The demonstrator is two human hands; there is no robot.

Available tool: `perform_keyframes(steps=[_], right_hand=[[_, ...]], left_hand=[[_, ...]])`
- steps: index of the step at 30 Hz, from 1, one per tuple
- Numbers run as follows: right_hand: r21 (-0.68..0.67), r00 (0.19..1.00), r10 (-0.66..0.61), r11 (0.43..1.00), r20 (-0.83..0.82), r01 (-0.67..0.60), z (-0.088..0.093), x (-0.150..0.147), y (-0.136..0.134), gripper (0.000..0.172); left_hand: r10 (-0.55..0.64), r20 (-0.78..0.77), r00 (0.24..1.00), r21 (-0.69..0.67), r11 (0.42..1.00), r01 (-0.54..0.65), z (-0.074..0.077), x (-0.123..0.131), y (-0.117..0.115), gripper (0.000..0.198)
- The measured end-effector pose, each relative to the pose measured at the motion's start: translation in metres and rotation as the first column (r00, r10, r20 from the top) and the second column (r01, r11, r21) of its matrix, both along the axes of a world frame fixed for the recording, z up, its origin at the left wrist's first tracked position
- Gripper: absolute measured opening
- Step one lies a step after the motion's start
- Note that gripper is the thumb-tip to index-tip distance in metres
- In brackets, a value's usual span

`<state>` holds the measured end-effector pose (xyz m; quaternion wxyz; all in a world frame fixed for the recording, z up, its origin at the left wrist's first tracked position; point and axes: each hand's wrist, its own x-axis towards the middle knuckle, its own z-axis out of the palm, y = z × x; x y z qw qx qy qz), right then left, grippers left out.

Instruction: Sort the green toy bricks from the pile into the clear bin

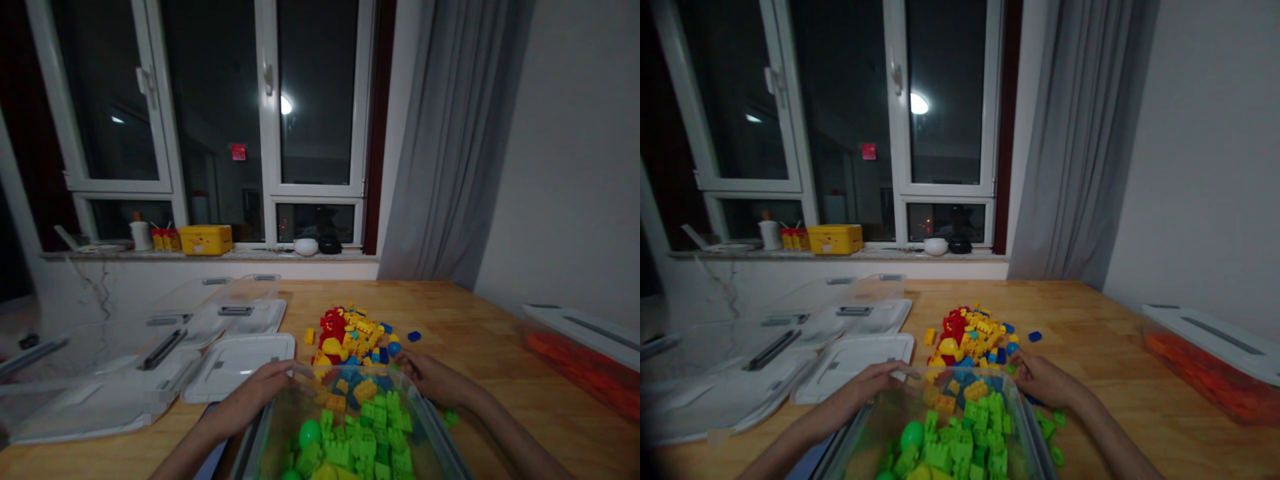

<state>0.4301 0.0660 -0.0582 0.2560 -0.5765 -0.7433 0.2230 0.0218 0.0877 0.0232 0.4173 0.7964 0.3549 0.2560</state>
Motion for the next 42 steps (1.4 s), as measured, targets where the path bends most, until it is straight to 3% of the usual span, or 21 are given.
perform_keyframes(steps=[2, 6, 13, 20, 23, 30, 36, 42], right_hand=[[0.002, 1.0, 0.006, 1.0, 0.013, -0.006, 0.0, -0.002, 0.0, 0.03], [0.002, 0.999, -0.013, 1.0, 0.041, 0.013, 0.003, -0.008, -0.001, 0.016], [0.006, 0.999, -0.046, 0.999, 0.027, 0.046, -0.002, -0.007, 0.001, 0.004], [0.019, 0.996, -0.083, 0.996, 0.017, 0.083, 0.005, -0.007, 0.0, 0.004], [0.046, 0.998, -0.061, 0.997, -0.001, 0.061, 0.003, -0.007, 0.0, 0.013], [0.0, 0.991, -0.097, 0.995, 0.095, 0.097, 0.006, -0.009, -0.004, 0.012], [0.028, 0.991, -0.131, 0.991, 0.02, 0.13, 0.014, -0.01, -0.005, 0.01], [0.051, 0.981, -0.115, 0.991, -0.157, 0.124, 0.02, -0.01, -0.006, 0.015]], left_hand=[[-0.01, -0.001, 1.0, -0.006, 1.0, 0.01, 0.005, 0.002, -0.003, 0.037], [-0.018, -0.002, 1.0, -0.001, 1.0, 0.018, 0.01, 0.004, -0.007, 0.038], [-0.054, 0.021, 0.998, 0.014, 0.998, 0.053, 0.007, 0.002, -0.003, 0.039], [-0.036, 0.029, 0.999, 0.017, 0.999, 0.035, 0.002, 0.0, 0.0, 0.038], [-0.049, 0.023, 0.999, 0.017, 0.999, 0.048, 0.004, 0.001, -0.001, 0.036], [-0.041, 0.006, 0.999, 0.012, 0.999, 0.041, 0.008, 0.002, -0.004, 0.036], [-0.044, 0.01, 0.999, 0.031, 0.999, 0.043, 0.005, 0.001, -0.003, 0.035], [-0.037, 0.044, 0.998, 0.009, 0.999, 0.037, 0.001, -0.001, 0.0, 0.034]])
